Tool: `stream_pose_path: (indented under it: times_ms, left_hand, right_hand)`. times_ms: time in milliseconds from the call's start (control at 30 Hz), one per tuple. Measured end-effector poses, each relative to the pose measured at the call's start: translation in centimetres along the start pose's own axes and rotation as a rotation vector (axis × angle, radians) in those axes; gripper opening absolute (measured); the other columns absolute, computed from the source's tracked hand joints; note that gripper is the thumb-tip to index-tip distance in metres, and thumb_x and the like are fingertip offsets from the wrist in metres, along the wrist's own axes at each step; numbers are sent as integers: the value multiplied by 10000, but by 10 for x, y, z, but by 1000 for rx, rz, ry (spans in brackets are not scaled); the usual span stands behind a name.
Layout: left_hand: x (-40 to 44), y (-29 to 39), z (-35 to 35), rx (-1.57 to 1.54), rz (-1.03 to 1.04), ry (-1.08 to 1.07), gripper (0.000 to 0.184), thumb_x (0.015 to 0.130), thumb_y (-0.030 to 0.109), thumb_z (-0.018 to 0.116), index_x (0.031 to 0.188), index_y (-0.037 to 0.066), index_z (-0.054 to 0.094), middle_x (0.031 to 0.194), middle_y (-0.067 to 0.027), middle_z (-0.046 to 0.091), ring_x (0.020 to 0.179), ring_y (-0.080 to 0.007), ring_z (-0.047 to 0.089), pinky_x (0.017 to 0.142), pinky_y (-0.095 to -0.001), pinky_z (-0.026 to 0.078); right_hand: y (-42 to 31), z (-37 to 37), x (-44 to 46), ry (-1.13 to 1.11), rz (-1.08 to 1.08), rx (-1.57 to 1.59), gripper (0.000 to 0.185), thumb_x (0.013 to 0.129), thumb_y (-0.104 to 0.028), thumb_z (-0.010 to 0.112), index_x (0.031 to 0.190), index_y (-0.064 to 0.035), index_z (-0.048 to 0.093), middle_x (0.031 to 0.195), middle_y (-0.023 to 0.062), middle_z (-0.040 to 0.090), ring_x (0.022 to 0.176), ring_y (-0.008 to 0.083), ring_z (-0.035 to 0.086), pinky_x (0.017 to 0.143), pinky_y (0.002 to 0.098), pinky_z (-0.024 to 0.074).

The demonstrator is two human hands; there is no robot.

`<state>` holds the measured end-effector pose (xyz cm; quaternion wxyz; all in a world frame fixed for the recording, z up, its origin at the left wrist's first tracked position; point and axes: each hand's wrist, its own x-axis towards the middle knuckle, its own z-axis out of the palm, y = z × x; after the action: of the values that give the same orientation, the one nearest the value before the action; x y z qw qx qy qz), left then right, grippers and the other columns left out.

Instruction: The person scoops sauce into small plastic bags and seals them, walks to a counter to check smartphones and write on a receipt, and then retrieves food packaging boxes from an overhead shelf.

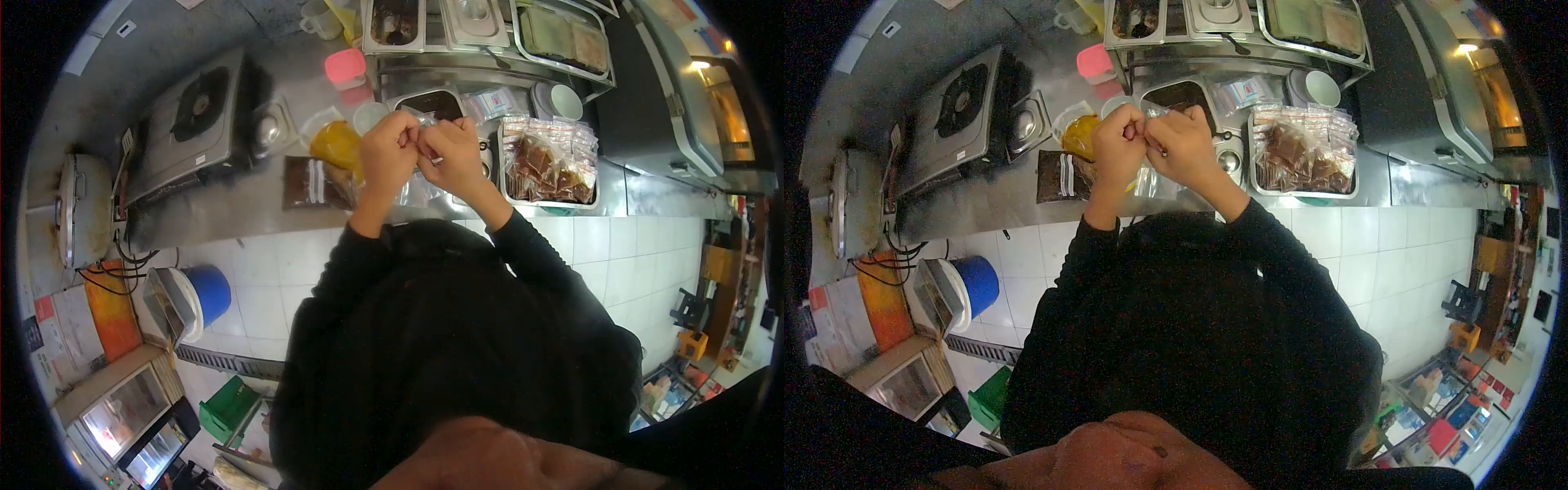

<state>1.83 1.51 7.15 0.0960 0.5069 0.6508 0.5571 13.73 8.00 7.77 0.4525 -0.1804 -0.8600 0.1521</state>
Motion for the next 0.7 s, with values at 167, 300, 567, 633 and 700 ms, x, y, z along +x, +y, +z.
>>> stream_pose_path:
  times_ms: [167,300,567,633,700]
  left_hand:
    - [0,-11,-8,-95,119,-146,332,666,39,737,970,74,610,861,-53,604,823,-190,565,757,-311,427]
    - [-5,-19,-7,98,266,-246,417,707,146,752,1084,75,588,1005,-83,623,958,-257,581,866,-385,425]
    - [-42,-123,7,-251,-247,-70,386,770,196,741,1068,46,549,928,-110,606,906,-243,582,830,-350,441]
    - [-45,-148,15,-246,-245,-68,383,775,198,744,1053,36,537,901,-108,598,892,-236,586,831,-345,447]
    - [-45,-150,15,-114,-259,-178,406,764,219,759,1041,34,526,922,-116,594,920,-249,585,844,-358,450]
  right_hand:
    - [32,8,-22,-109,574,451,253,726,-60,647,647,-56,407,577,45,373,532,134,384,535,260,325]
    - [38,9,-21,-201,673,661,273,755,-76,681,665,-54,424,598,20,382,579,84,375,543,236,333]
    - [105,32,-35,-755,306,-600,187,824,-262,615,871,-104,704,891,72,671,846,235,641,783,455,413]
    - [115,45,-45,-857,168,-867,175,837,-224,571,862,-129,716,899,82,668,858,228,638,840,458,377]
    - [121,51,-43,-895,137,-870,143,766,-255,652,848,-164,725,907,71,651,875,217,630,820,415,383]
